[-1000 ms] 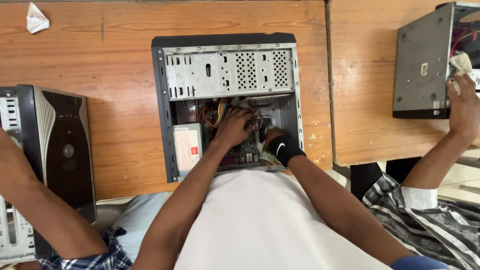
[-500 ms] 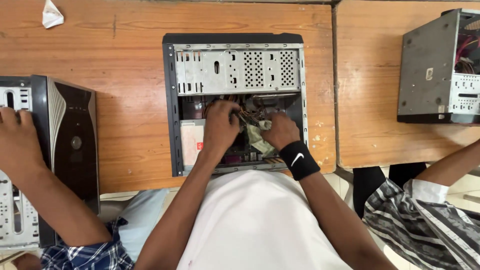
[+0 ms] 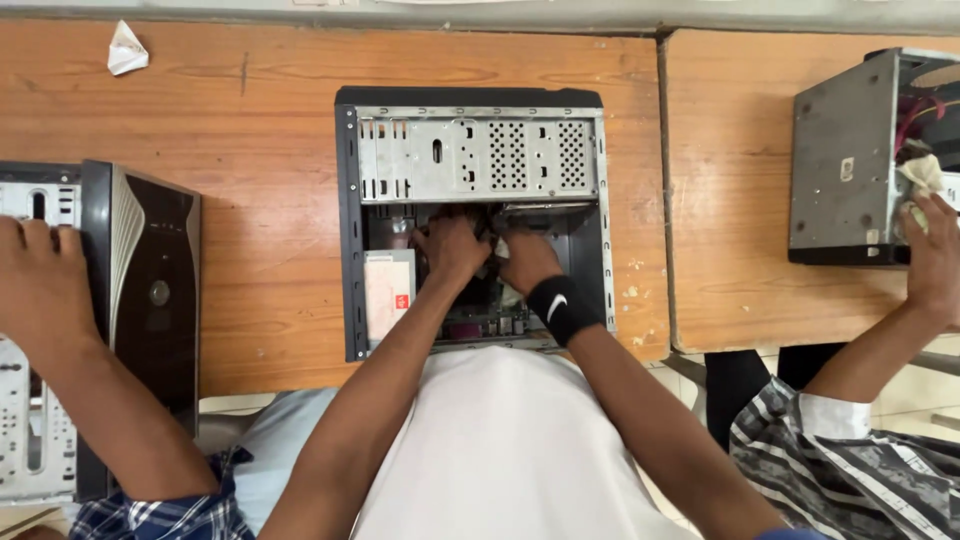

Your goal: The person cleans the interior of an open desktop computer case using a cloth. They wipe the metal chassis, power supply unit, and motherboard area while occasionally adjusting the case's position on the table. Another person is visible in the background working on a separate computer case.

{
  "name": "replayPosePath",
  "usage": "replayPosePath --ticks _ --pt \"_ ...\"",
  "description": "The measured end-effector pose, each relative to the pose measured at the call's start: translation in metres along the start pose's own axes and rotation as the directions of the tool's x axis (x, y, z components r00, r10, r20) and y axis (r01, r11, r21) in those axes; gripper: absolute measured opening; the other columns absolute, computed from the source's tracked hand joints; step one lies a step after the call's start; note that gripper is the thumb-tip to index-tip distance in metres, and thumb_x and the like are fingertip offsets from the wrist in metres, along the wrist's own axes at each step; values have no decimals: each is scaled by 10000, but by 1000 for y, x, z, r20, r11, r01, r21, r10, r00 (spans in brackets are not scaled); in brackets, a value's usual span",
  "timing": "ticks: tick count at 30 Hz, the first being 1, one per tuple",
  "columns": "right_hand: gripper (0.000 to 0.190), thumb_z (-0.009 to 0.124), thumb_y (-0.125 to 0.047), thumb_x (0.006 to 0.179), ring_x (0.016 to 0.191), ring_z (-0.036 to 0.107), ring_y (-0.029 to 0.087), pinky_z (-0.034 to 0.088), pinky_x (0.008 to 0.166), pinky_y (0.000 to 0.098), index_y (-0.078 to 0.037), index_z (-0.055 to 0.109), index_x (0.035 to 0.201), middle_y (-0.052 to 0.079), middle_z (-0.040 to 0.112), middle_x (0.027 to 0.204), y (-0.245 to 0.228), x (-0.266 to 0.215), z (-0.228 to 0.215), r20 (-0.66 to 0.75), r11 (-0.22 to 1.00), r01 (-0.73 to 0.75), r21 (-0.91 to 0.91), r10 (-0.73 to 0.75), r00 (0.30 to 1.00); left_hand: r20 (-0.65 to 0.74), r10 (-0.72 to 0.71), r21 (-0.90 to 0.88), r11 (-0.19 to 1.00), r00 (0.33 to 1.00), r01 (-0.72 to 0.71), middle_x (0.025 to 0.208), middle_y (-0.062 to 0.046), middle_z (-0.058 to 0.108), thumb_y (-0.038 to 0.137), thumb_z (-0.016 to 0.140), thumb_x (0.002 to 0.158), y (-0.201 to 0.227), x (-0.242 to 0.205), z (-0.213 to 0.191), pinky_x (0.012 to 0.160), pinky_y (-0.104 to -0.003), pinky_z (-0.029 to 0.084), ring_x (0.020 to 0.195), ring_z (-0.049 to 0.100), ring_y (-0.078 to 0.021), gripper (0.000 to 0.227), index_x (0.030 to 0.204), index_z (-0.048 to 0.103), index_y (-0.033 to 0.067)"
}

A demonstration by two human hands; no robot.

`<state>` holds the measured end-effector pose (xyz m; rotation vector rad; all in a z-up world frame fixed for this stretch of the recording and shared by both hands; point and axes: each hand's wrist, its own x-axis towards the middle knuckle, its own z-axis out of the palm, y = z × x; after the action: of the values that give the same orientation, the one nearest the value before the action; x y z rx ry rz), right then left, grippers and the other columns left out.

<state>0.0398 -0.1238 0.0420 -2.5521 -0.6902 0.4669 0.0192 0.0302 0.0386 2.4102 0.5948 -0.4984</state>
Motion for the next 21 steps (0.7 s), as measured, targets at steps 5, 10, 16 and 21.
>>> replayPosePath --ticks 5,10,16,21 --pt "414 745 -247 823 988 709 414 576 890 490 -90 716 1205 245 728 1083 -26 -36 -74 7 946 -314 -77 316 949 -65 134 109 986 989 -126 1255 -215 650 385 770 808 -9 -9 22 1075 -692 307 1288 529 -404 428 1146 741 123" --pt "515 790 -116 746 1008 683 386 588 775 461 -112 711 1256 208 617 1295 -95 -44 -122 -319 998 -59 19 62 946 -111 278 153 953 954 -260 1384 -267 526 445 826 687 -35 -23 61 1043 -764 269 1368 424 -480 783 1362 591 125" --pt "582 714 27 740 1119 663 345 599 897 427 -120 678 1302 113 577 1308 -83 12 -33 -281 933 360 -4 -346 895 196 238 332 897 951 -292 1497 -176 496 467 553 933 -35 -38 68 1092 -595 289 1347 473 -393 623 1489 461 201" --pt "294 661 22 838 991 690 365 580 750 471 -80 690 1112 147 587 1165 -68 39 27 -63 890 428 -156 -441 895 434 180 399 840 883 -367 1291 -105 698 496 513 981 -39 -50 39 1239 -576 208 1363 528 -295 506 1332 678 170"
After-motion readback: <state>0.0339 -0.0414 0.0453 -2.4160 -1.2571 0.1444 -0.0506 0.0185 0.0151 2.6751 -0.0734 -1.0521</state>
